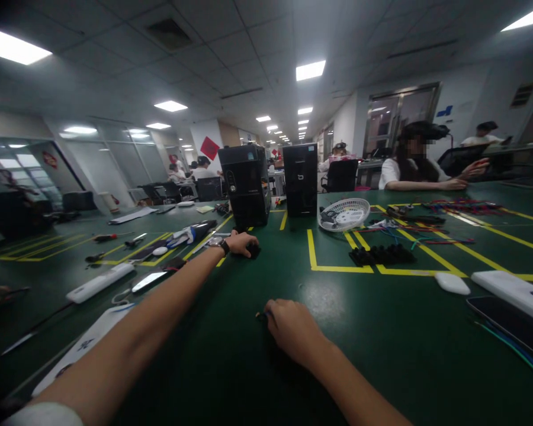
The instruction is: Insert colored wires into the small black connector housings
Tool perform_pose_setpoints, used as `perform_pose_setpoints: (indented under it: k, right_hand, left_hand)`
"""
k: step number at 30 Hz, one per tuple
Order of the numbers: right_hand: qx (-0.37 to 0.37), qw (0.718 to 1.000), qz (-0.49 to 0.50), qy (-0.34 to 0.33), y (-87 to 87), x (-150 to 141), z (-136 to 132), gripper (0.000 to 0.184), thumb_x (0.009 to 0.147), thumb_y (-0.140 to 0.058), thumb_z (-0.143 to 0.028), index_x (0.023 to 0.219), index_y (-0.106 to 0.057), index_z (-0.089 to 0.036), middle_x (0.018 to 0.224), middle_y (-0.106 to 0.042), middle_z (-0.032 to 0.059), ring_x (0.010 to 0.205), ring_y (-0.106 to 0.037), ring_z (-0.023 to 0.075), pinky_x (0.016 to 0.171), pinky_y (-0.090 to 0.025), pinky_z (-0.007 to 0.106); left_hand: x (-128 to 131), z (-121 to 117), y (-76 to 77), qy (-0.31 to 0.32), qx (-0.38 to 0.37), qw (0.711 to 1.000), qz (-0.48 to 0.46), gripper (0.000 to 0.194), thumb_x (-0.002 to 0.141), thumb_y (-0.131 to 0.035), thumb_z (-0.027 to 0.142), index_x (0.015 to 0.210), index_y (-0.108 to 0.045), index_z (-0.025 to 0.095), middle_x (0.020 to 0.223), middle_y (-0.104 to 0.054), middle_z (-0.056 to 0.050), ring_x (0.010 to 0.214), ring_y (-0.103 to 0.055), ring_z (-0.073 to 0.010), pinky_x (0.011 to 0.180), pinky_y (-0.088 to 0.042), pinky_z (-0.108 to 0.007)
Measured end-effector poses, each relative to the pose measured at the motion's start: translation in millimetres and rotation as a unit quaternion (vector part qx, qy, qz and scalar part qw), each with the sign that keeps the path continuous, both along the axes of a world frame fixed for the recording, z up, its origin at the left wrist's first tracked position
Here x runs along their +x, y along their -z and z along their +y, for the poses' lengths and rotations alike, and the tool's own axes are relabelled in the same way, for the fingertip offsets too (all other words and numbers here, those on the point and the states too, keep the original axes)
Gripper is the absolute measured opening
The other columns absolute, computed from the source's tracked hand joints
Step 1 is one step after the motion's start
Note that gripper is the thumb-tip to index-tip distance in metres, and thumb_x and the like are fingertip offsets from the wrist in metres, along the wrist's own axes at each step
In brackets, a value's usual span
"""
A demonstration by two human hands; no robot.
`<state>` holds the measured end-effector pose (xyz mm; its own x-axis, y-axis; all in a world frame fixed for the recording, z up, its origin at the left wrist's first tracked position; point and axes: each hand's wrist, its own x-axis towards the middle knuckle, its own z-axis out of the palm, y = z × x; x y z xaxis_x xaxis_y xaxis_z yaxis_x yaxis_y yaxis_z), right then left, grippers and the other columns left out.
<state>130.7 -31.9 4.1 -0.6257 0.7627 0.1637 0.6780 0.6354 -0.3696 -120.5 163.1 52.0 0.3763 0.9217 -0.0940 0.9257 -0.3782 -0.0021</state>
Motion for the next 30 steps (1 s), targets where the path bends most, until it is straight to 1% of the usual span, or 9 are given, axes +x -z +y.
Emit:
perform_pose_setpoints:
  k: [4, 7, 13, 18, 21, 24, 26, 28, 30]
  right_hand:
    - [-0.012, 1.0, 0.009, -0.005, -3.7, 0, -1, 0.024, 0.09, -0.04, -0.02, 0.099, -0.063, -0.022, 0.093, -0.067, 0.0039, 0.086, -0.062, 0.0174, 0.072, -0.039, 0.025]
    - [-0.021, 1.0, 0.021, -0.002, -6.6, 5, -1, 0.024, 0.09, -0.041, -0.022, 0.1, -0.063, -0.023, 0.095, -0.067, 0.0036, 0.087, -0.062, 0.0169, 0.073, -0.039, 0.025]
    - [-0.04, 0.996, 0.049, 0.062, -12.2, 6, 7, 0.025, 0.093, -0.037, -0.028, 0.098, -0.061, -0.021, 0.077, -0.069, 0.0019, 0.072, -0.064, 0.0145, 0.065, -0.04, 0.023]
    - [-0.091, 0.992, 0.072, 0.045, -36.7, -68, 26, 0.023, 0.09, -0.043, -0.026, 0.088, -0.065, -0.018, 0.068, -0.07, 0.0003, 0.064, -0.065, 0.0116, 0.06, -0.043, 0.019]
    - [-0.157, 0.982, 0.105, 0.026, -60.8, -131, 35, 0.031, 0.091, -0.04, -0.025, 0.081, -0.067, -0.014, 0.075, -0.072, 0.0036, 0.056, -0.064, 0.0097, 0.057, -0.045, 0.018]
    - [-0.133, 0.982, 0.123, 0.055, -73.9, -173, 36, 0.03, 0.088, -0.048, -0.037, 0.092, -0.067, -0.015, 0.088, -0.072, 0.0078, 0.075, -0.068, 0.0158, 0.065, -0.049, 0.022]
    - [-0.069, 0.989, 0.103, 0.08, -71.3, -178, 33, 0.036, 0.084, -0.054, -0.045, 0.1, -0.066, -0.015, 0.098, -0.07, 0.0123, 0.089, -0.066, 0.0227, 0.073, -0.05, 0.03]
    - [0.016, 0.995, 0.058, 0.076, -63.3, -159, 27, 0.037, 0.084, -0.054, -0.045, 0.102, -0.065, -0.015, 0.103, -0.068, 0.0144, 0.098, -0.063, 0.0267, 0.079, -0.049, 0.035]
    - [0.07, 0.995, 0.015, 0.07, -56.6, -115, 15, 0.029, 0.086, -0.053, -0.036, 0.101, -0.066, -0.015, 0.104, -0.067, 0.0138, 0.103, -0.06, 0.0266, 0.085, -0.046, 0.036]
  left_hand:
    - [4, -6, -3.7, 0.0, 0.008, 1.0, -0.007, 0.063, 0.059, -0.077, 0.029, 0.119, -0.056, 0.027, 0.108, -0.065, -0.009, 0.108, -0.051, -0.0333, 0.092, -0.028, -0.048]
    - [5, -18, -16.8, 0.014, 0.03, 0.999, -0.028, 0.068, 0.064, -0.074, 0.035, 0.126, -0.05, 0.027, 0.119, -0.059, -0.011, 0.115, -0.046, -0.0331, 0.094, -0.027, -0.047]
    - [-19, -71, -80.0, 0.089, 0.107, 0.986, -0.093, 0.051, 0.08, -0.058, 0.037, 0.129, -0.048, 0.028, 0.131, -0.051, -0.008, 0.123, -0.037, -0.0272, 0.1, -0.02, -0.039]
    - [-38, -128, -139.8, 0.095, 0.116, 0.986, -0.068, 0.048, 0.084, -0.051, 0.04, 0.131, -0.045, 0.03, 0.127, -0.054, -0.005, 0.121, -0.039, -0.025, 0.102, -0.017, -0.037]
    - [-36, -151, -156.7, 0.089, 0.135, 0.986, -0.045, 0.05, 0.085, -0.05, 0.041, 0.133, -0.043, 0.031, 0.125, -0.054, -0.006, 0.12, -0.04, -0.0254, 0.101, -0.019, -0.037]
    - [-29, -159, -154.0, 0.093, 0.151, 0.983, -0.042, 0.049, 0.083, -0.052, 0.04, 0.131, -0.045, 0.03, 0.127, -0.054, -0.007, 0.121, -0.041, -0.0266, 0.101, -0.022, -0.039]
    - [-23, -159, -142.1, 0.084, 0.154, 0.982, -0.064, 0.049, 0.082, -0.052, 0.04, 0.13, -0.047, 0.028, 0.127, -0.054, -0.007, 0.121, -0.042, -0.0271, 0.101, -0.024, -0.039]
    - [-15, -155, -123.1, 0.08, 0.15, 0.98, -0.105, 0.048, 0.082, -0.053, 0.04, 0.128, -0.049, 0.026, 0.125, -0.056, -0.008, 0.118, -0.045, -0.0266, 0.1, -0.028, -0.038]
    - [-2, -149, -98.4, 0.093, 0.141, 0.974, -0.151, 0.046, 0.082, -0.052, 0.041, 0.125, -0.051, 0.025, 0.123, -0.058, -0.008, 0.115, -0.049, -0.0252, 0.099, -0.031, -0.036]
